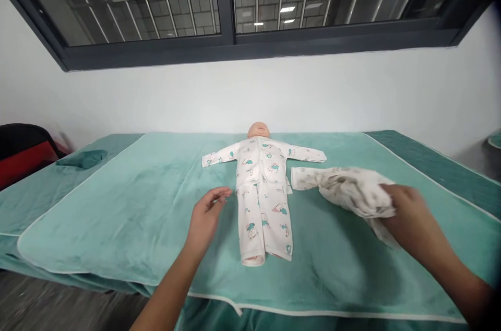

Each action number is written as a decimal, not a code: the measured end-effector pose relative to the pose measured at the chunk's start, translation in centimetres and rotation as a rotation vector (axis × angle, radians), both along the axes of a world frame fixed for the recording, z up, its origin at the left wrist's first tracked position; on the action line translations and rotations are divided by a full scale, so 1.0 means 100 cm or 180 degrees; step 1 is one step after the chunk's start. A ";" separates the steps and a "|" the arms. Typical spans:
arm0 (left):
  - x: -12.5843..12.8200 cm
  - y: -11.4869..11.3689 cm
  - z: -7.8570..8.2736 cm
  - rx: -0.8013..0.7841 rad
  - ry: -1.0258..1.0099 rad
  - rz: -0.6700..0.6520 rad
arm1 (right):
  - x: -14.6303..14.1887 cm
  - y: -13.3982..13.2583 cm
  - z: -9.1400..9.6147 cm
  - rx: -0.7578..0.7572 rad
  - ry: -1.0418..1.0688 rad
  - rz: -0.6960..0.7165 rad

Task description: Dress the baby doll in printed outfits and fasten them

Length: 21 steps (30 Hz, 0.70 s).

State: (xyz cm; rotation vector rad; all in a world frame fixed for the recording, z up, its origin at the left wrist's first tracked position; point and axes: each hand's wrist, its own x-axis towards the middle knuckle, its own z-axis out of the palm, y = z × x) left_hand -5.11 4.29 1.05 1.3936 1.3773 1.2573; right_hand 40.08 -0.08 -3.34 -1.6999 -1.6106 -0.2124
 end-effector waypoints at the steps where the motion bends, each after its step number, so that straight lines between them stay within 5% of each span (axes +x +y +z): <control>1: 0.003 0.006 0.000 0.0047 0.0143 0.0076 | 0.005 0.001 -0.012 -0.0304 -0.0315 -0.0035; 3: 0.014 0.023 0.002 0.0221 0.0459 0.0134 | -0.002 -0.002 -0.020 -0.0424 -0.0687 -0.0304; 5: 0.028 0.045 0.005 0.0518 0.0690 0.0123 | -0.029 -0.006 -0.007 -0.0168 -0.0797 -0.0385; 9: 0.061 0.108 0.012 0.1026 0.0930 0.0031 | -0.118 0.010 0.039 0.0261 -0.0286 0.0665; 13: 0.085 0.174 0.015 0.0985 0.1122 -0.0093 | -0.188 0.092 0.052 0.0070 0.0577 0.1469; 18: 0.095 0.225 0.008 0.0888 0.1158 -0.0293 | -0.214 0.229 0.045 -0.0032 0.0929 0.1198; 21: 0.096 0.233 -0.002 0.1016 0.1117 -0.0434 | -0.214 0.272 0.043 -0.0406 0.1044 0.1131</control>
